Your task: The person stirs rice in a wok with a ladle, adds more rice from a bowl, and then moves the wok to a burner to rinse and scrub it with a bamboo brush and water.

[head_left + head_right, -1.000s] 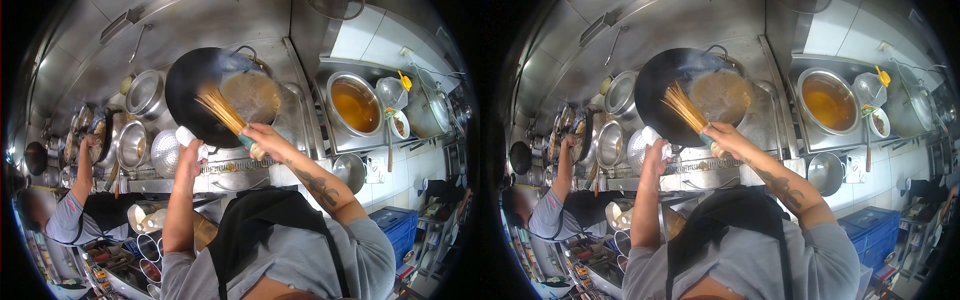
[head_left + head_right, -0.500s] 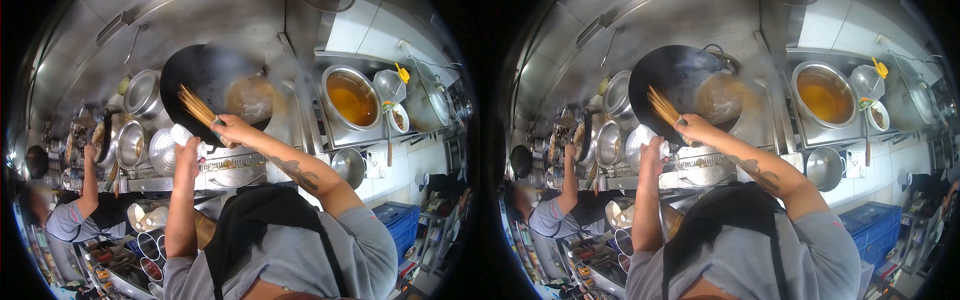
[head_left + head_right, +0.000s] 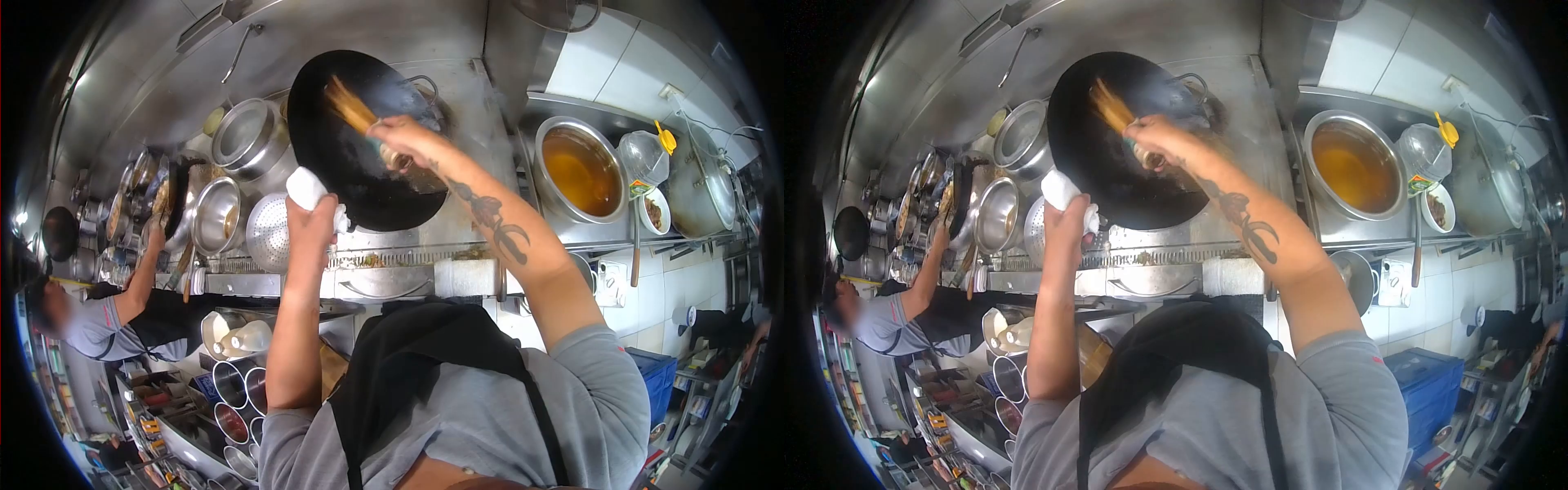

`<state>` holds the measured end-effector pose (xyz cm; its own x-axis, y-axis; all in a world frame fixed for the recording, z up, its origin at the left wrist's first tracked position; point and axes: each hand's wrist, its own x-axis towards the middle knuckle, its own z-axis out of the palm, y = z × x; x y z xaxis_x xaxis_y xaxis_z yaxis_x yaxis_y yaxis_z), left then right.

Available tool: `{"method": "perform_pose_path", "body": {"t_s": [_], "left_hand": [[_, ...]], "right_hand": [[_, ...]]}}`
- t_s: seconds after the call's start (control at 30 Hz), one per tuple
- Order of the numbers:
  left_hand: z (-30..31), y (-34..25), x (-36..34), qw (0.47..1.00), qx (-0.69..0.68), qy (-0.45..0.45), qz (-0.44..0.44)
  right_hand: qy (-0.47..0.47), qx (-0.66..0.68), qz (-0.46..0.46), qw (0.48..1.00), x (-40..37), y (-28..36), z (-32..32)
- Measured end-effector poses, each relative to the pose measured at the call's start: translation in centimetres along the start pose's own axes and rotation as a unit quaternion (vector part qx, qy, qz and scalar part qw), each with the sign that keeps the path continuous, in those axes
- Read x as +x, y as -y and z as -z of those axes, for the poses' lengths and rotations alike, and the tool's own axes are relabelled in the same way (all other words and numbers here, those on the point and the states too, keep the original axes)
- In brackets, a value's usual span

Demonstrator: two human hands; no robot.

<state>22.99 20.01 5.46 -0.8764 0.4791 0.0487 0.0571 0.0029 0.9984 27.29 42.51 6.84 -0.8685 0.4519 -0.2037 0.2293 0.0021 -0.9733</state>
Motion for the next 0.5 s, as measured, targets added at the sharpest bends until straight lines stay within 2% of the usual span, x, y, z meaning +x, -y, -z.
{"method": "perform_pose_path", "body": {"t_s": [0.13,0.23,0.27,0.33,0.43,0.5], "left_hand": [[-0.6,-0.2,0.1,0.994,0.054,-0.007,-0.09],[-1.9,-0.7,-1.0,0.965,0.107,-0.011,-0.238],[-2.2,-1.6,-1.9,0.973,0.072,0.024,-0.218],[-2.7,-2.8,-3.0,0.97,0.103,0.025,-0.218],[-3.0,-2.8,-3.2,0.958,0.157,0.018,-0.241],[-2.7,-1.1,-2.0,0.947,0.152,0.002,-0.283]], "right_hand": [[-0.013,0.077,0.024,0.997,0.2,0.3,3.0],[-0.039,0.151,0.019,0.988,-0.4,0.3,5.3],[-0.042,0.167,0.017,0.985,-0.8,0.3,5.9],[-0.051,0.201,0.013,0.978,-1.6,0.1,6.7],[-0.088,0.071,0.046,0.993,-3.9,-1.4,3.7],[-0.002,-0.023,0.08,0.997,-6.9,-5.1,0.2]]}}
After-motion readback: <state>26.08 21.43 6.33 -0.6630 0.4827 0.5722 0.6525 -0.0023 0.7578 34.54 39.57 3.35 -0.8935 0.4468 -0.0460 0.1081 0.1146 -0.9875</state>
